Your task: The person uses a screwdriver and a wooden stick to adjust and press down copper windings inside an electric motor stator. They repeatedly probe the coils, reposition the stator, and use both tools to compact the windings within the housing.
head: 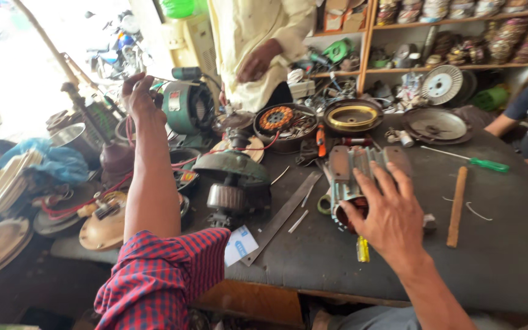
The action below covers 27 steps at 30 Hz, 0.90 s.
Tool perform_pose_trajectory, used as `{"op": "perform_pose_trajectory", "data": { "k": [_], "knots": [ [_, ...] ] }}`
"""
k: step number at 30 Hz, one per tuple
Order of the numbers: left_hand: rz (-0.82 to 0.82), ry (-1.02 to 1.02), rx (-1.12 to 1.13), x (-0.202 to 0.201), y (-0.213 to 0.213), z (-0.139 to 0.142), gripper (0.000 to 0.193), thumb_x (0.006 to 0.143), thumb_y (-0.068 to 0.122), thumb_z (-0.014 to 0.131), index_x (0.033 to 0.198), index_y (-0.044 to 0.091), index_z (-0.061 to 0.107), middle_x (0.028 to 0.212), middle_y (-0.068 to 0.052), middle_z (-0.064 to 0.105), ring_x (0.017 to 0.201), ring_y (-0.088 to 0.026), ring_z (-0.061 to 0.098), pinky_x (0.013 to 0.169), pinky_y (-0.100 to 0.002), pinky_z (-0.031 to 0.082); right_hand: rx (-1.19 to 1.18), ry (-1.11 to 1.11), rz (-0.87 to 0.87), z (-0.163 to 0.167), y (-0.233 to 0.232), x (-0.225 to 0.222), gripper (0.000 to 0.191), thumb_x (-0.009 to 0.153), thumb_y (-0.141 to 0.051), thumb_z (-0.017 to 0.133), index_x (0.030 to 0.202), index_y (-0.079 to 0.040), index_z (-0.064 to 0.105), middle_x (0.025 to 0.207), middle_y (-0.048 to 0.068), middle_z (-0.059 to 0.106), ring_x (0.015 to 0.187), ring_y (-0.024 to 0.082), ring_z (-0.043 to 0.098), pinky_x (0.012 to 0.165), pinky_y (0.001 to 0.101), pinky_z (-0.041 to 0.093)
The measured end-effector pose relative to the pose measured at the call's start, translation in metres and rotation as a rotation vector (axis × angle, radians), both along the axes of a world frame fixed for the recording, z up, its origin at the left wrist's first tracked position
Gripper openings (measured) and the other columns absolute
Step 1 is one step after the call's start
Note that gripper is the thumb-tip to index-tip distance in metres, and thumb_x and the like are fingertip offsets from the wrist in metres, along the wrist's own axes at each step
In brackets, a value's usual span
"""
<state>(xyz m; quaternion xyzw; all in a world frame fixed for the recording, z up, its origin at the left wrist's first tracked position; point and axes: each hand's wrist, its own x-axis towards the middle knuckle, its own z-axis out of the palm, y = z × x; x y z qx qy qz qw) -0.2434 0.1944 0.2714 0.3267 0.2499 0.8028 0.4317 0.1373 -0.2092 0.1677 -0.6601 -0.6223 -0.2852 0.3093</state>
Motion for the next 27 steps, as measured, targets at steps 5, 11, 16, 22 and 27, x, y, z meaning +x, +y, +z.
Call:
{"op": "perform_pose_trajectory", "data": {
  "k": [5,11,16,22,27],
  "knots": [
    [-0.009,-0.064,0.114,0.021,0.007,-0.002,0.022,0.084,-0.009,0.076,0.094,0.009,0.067,0.084,-0.003,0.065,0.055,-0.009,0.051,0.045,-0.023,0.039,-0.023,0.020,0.001,-0.001,0.002,-0.001,0.063,0.078,-0.049,0.076,0.129,-0.013,0.070,0.137,0.014,0.064,0.135,0.036,0.048,0.109,0.0434,0.044],
    [0.055,-0.016,0.158,0.028,0.012,-0.003,0.019,0.087,-0.006,0.074,0.095,0.008,0.067,0.083,-0.003,0.063,0.056,-0.008,0.051,0.046,-0.021,0.042,-0.036,0.027,0.003,-0.002,0.001,0.000,0.065,0.078,-0.050,0.076,0.131,-0.013,0.069,0.139,0.014,0.063,0.137,0.036,0.047,0.110,0.0439,0.044],
    [0.076,-0.011,0.178,0.031,0.014,-0.006,0.021,0.084,-0.008,0.073,0.096,0.008,0.067,0.083,-0.003,0.063,0.057,-0.009,0.053,0.047,-0.023,0.044,-0.035,0.036,0.013,-0.002,0.000,0.001,0.064,0.080,-0.050,0.075,0.132,-0.013,0.068,0.140,0.014,0.062,0.137,0.036,0.047,0.110,0.0440,0.043],
    [0.072,0.012,0.138,0.033,0.014,-0.008,0.019,0.085,-0.006,0.073,0.095,0.008,0.066,0.083,-0.003,0.064,0.057,-0.009,0.053,0.047,-0.024,0.044,-0.020,0.038,0.029,-0.001,-0.002,0.001,0.063,0.082,-0.048,0.075,0.134,-0.013,0.068,0.140,0.015,0.062,0.137,0.036,0.046,0.111,0.0444,0.043],
    [0.063,0.094,0.149,0.037,0.012,-0.014,0.019,0.086,-0.007,0.075,0.095,0.009,0.067,0.085,-0.002,0.066,0.058,-0.008,0.050,0.049,-0.023,0.041,-0.019,0.043,0.035,0.001,-0.003,-0.001,0.062,0.082,-0.046,0.076,0.133,-0.012,0.068,0.140,0.015,0.062,0.137,0.036,0.046,0.112,0.0443,0.042]
  ]
}}
